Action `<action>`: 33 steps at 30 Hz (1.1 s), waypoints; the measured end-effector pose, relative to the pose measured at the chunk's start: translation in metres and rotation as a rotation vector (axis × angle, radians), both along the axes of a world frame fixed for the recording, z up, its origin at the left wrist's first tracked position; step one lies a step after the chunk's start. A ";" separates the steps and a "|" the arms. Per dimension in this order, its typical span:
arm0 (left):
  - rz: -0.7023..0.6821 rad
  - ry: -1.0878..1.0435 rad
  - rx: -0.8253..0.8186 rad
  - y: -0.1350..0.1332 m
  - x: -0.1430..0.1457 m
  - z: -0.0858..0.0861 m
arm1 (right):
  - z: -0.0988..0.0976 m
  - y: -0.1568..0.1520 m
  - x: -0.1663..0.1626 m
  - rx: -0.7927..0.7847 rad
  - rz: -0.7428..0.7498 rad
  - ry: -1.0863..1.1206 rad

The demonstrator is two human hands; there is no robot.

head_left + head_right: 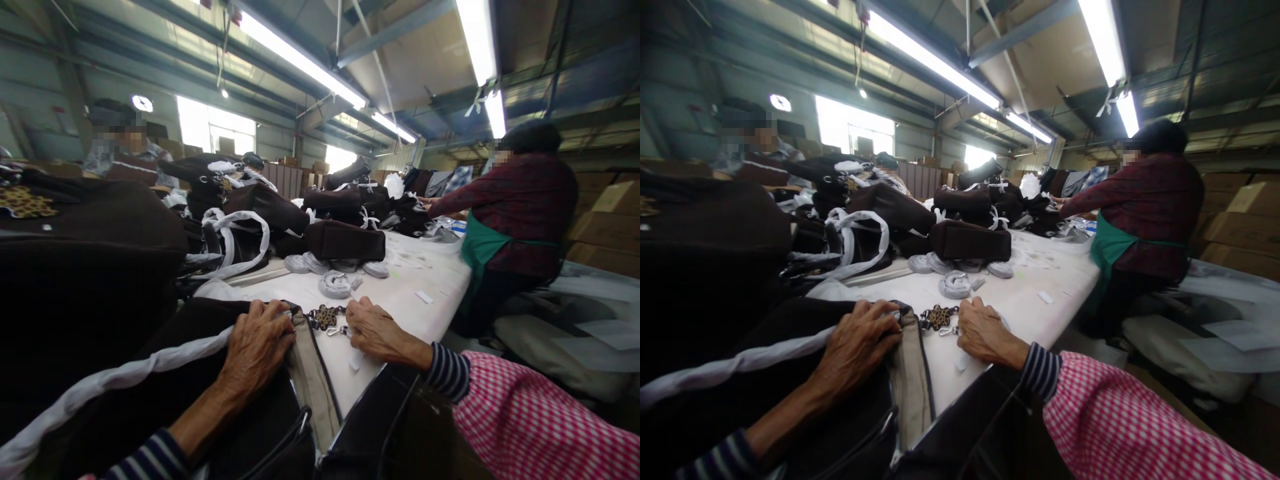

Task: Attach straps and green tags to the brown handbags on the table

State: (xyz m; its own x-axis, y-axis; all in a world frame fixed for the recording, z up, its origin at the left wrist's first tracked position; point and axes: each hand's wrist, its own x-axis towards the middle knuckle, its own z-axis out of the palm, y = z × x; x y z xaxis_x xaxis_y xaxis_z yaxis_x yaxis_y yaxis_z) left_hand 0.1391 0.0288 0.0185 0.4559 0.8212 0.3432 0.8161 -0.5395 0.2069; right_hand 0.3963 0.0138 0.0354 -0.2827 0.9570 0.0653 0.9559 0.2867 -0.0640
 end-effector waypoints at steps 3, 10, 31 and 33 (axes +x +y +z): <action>0.003 0.006 -0.015 0.000 0.000 0.001 | -0.006 0.006 -0.002 0.012 -0.039 -0.022; -0.015 0.001 0.000 0.001 -0.003 0.000 | -0.014 0.010 -0.010 0.012 -0.029 -0.050; -0.104 -0.176 -0.176 0.006 -0.011 0.004 | 0.003 -0.015 -0.040 0.139 0.369 0.163; -0.116 -0.196 -0.185 0.006 -0.011 0.005 | 0.007 -0.009 -0.050 0.084 0.349 0.129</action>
